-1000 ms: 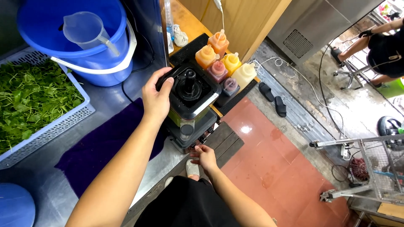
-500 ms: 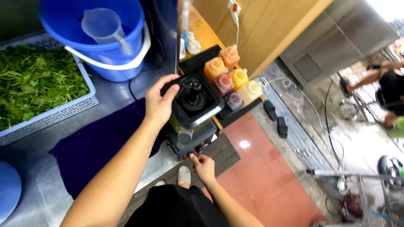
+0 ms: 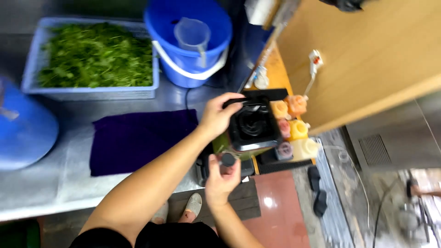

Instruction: Blending green herbs and filtering the liquid into a container.

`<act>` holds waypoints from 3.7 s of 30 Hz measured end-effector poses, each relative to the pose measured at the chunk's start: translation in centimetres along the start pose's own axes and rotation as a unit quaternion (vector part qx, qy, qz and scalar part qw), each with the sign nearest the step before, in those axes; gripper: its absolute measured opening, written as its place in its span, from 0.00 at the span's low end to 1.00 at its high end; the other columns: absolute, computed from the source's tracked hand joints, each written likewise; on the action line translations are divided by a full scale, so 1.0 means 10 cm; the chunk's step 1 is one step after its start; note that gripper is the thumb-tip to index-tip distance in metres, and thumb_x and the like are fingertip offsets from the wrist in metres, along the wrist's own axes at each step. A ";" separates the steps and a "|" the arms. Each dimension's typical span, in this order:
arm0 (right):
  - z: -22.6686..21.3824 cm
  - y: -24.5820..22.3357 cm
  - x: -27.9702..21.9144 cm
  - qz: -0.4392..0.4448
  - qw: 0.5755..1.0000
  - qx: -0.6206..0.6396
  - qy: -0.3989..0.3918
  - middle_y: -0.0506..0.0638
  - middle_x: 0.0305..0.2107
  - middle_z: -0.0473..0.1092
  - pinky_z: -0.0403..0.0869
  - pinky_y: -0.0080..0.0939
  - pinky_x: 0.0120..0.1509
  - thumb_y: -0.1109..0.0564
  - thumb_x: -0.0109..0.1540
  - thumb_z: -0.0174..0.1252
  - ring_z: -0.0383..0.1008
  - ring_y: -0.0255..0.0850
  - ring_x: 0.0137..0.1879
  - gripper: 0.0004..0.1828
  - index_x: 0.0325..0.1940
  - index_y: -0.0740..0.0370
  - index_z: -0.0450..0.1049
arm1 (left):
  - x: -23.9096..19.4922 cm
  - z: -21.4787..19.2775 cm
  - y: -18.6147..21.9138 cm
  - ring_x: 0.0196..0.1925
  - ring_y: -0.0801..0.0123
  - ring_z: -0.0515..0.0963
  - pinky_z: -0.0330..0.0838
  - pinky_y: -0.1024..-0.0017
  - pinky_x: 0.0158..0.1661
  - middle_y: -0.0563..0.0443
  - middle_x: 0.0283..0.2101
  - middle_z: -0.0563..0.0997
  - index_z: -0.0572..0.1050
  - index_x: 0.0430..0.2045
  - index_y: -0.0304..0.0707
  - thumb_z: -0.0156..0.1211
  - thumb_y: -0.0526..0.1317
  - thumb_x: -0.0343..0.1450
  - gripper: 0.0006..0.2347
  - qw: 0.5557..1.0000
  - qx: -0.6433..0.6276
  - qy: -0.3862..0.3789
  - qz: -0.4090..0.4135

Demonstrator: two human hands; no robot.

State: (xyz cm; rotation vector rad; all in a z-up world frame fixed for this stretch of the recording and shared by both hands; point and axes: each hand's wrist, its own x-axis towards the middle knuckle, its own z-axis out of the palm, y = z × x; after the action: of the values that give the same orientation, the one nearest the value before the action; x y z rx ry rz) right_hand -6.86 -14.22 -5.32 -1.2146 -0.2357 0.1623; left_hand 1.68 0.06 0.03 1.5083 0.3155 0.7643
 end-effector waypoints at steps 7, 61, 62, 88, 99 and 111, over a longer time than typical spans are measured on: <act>-0.01 -0.43 0.25 -0.112 0.992 -0.054 -0.009 0.50 0.37 0.76 0.73 0.30 0.43 0.66 0.60 0.67 0.74 0.31 0.38 0.14 0.49 0.69 0.74 | -0.43 -0.12 1.05 0.44 0.62 0.86 0.76 0.72 0.47 0.41 0.39 0.86 0.80 0.45 0.36 0.63 0.37 0.70 0.11 0.969 0.064 0.235 0.031; 1.09 0.80 -0.70 -0.069 0.957 -0.266 -0.094 0.38 0.16 0.61 0.56 0.28 0.26 0.59 0.54 0.76 0.55 0.24 0.24 0.24 0.21 0.61 0.63 | -0.70 -3.16 0.30 0.37 0.63 0.87 0.77 0.68 0.43 0.41 0.35 0.86 0.83 0.43 0.32 0.60 0.45 0.74 0.15 0.956 0.236 0.174 -0.020; 1.02 0.84 -0.70 -0.062 0.961 -0.251 -0.095 0.38 0.17 0.61 0.56 0.28 0.27 0.59 0.55 0.75 0.55 0.24 0.25 0.23 0.21 0.61 0.63 | -0.76 -3.29 -0.08 0.38 0.66 0.82 0.74 0.67 0.45 0.41 0.34 0.85 0.82 0.38 0.28 0.58 0.45 0.77 0.15 0.963 0.121 0.236 -0.044; 0.49 0.10 -0.77 -0.075 0.972 -0.135 -0.178 0.53 0.22 0.73 0.70 0.35 0.31 0.57 0.59 0.67 0.72 0.37 0.26 0.12 0.36 0.71 0.75 | -1.72 -3.75 -2.53 0.55 0.56 0.80 0.75 0.54 0.56 0.41 0.53 0.79 0.72 0.55 0.30 0.44 0.54 0.79 0.23 0.833 -0.336 0.318 -0.303; 1.25 0.19 -0.84 -0.075 0.978 -0.039 -0.192 0.53 0.22 0.71 0.68 0.34 0.30 0.53 0.61 0.71 0.69 0.36 0.25 0.21 0.40 0.77 0.73 | -2.11 -4.84 0.58 0.43 0.70 0.88 0.75 0.69 0.53 0.51 0.34 0.90 0.86 0.35 0.38 0.56 0.50 0.72 0.16 0.917 0.102 -0.156 -0.353; 3.18 -0.27 -0.58 -0.111 0.913 -0.027 -0.391 0.55 0.23 0.73 0.69 0.34 0.27 0.51 0.59 0.73 0.72 0.37 0.24 0.23 0.37 0.76 0.74 | -1.15 -7.00 0.86 0.59 0.46 0.78 0.71 0.57 0.58 0.36 0.53 0.80 0.81 0.46 0.38 0.62 0.47 0.69 0.16 0.718 0.588 -0.066 -0.366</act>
State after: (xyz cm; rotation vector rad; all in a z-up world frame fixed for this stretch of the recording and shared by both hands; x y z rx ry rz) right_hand -20.94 12.23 7.18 -1.1168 -1.0795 0.4440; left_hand -52.97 46.12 -0.27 2.3130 1.3848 -0.3408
